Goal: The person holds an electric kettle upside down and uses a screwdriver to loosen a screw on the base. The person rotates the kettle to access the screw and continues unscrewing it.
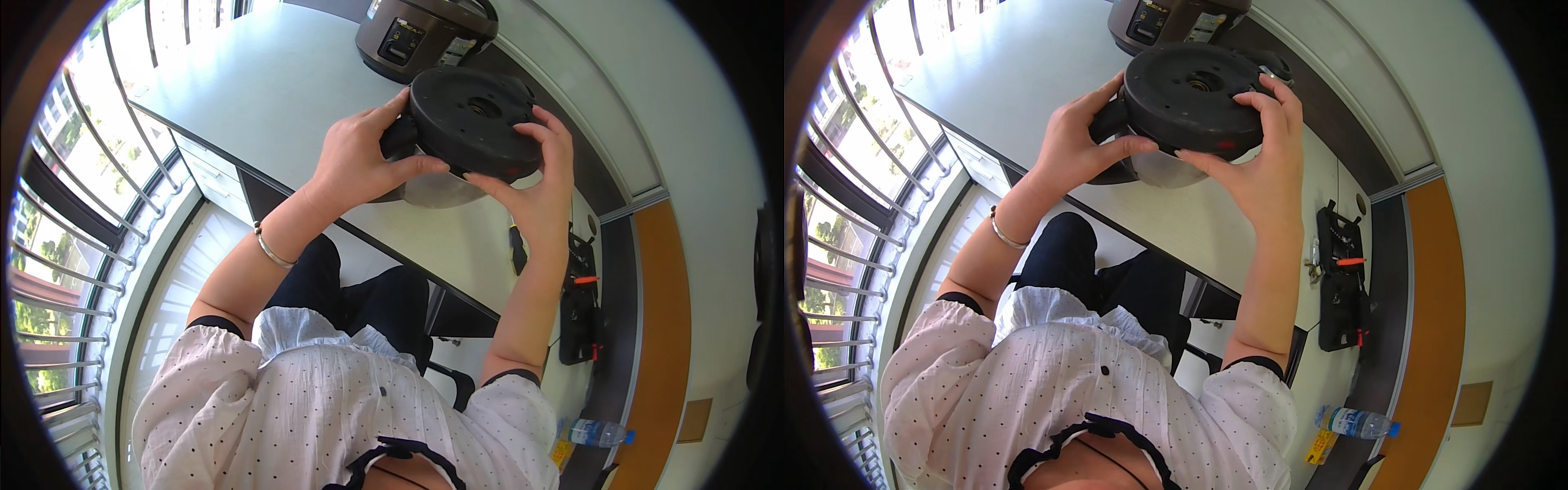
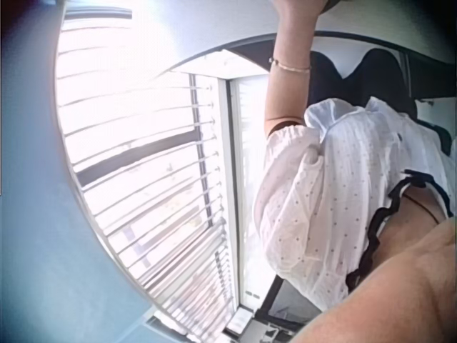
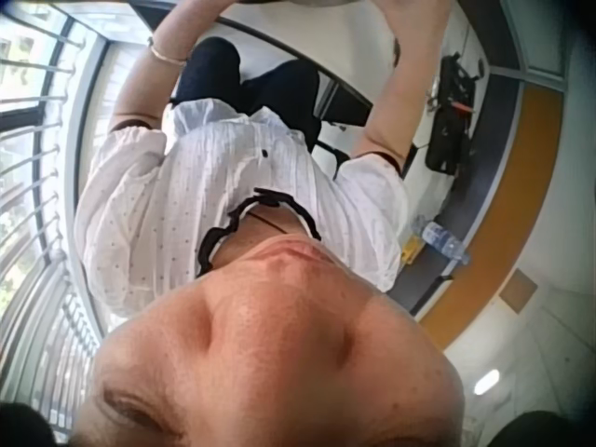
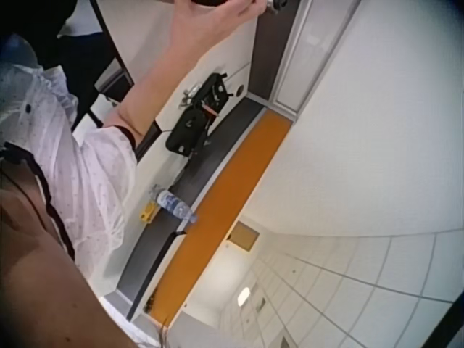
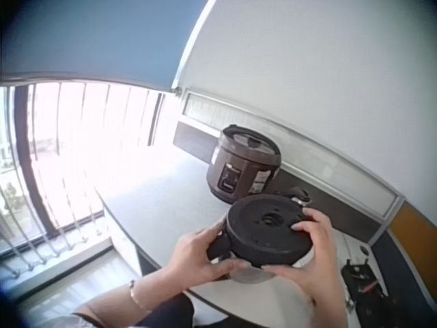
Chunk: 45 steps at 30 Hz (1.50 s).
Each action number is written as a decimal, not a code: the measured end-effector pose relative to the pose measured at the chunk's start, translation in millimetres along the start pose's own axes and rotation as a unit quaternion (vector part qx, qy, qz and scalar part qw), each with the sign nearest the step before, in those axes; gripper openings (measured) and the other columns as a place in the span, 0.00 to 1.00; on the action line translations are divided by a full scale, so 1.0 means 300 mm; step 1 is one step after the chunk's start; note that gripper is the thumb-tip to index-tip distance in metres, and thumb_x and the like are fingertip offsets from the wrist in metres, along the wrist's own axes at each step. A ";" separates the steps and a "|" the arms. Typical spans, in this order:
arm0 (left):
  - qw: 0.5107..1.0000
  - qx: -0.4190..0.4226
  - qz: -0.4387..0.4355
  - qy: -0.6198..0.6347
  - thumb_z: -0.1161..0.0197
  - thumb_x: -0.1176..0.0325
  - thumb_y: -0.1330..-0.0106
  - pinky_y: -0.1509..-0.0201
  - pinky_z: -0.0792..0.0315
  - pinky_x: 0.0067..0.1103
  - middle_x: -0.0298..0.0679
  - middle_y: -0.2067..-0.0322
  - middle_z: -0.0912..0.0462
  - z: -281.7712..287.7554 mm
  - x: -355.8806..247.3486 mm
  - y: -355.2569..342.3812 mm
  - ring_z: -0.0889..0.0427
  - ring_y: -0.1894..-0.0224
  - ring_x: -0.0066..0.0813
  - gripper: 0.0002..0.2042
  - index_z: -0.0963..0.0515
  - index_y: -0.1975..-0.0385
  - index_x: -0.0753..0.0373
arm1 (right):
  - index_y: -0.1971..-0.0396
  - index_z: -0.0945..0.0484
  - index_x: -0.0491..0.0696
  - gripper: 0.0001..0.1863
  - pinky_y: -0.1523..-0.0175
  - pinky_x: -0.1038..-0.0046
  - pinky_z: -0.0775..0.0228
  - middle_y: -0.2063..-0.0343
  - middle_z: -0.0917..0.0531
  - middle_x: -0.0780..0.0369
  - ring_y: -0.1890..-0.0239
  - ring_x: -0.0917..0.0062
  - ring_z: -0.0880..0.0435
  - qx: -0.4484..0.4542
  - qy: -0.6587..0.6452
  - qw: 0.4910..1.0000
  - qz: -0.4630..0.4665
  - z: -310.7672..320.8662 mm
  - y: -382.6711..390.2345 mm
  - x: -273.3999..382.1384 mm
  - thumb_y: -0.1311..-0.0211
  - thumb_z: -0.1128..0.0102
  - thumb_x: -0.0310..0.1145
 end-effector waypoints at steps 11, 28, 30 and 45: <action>0.999 -0.016 0.026 0.033 0.22 0.50 0.64 0.60 0.26 0.23 0.47 0.68 0.18 0.000 -0.002 0.020 0.17 0.67 0.39 0.45 0.32 0.43 0.66 | 0.54 0.27 0.52 0.35 0.44 0.66 0.33 0.40 0.38 0.58 0.43 0.63 0.32 0.057 -0.040 0.998 0.003 -0.013 0.019 -0.020 0.71 0.26 0.24; 0.999 -0.009 0.021 0.040 0.22 0.50 0.65 0.67 0.29 0.18 0.41 0.79 0.21 0.009 0.023 0.018 0.22 0.77 0.26 0.47 0.33 0.41 0.65 | 0.55 0.20 0.51 0.34 0.39 0.64 0.40 0.38 0.39 0.53 0.40 0.61 0.34 0.024 -0.135 0.990 0.036 -0.034 0.061 -0.051 0.70 0.20 0.38; 0.999 -0.011 0.019 0.049 0.22 0.49 0.64 0.68 0.30 0.18 0.40 0.80 0.23 0.011 0.027 0.020 0.23 0.78 0.26 0.47 0.33 0.42 0.65 | 0.56 0.19 0.51 0.33 0.39 0.64 0.39 0.38 0.39 0.54 0.40 0.62 0.33 0.020 -0.139 0.989 0.043 -0.032 0.061 -0.046 0.71 0.20 0.37; 0.996 -0.019 0.015 0.082 0.21 0.52 0.65 0.72 0.33 0.18 0.35 0.85 0.27 0.003 0.036 0.033 0.29 0.82 0.23 0.45 0.31 0.41 0.58 | 0.56 0.19 0.50 0.34 0.36 0.58 0.45 0.37 0.39 0.48 0.36 0.52 0.40 0.031 -0.060 0.993 0.095 -0.016 0.100 -0.017 0.72 0.21 0.42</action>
Point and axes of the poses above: each hand's wrist, its own y-axis away from the middle knuckle, its own z-axis out of the back of the hand, x = y × z, the point moved 8 cm from there along -y, towards the middle knuckle
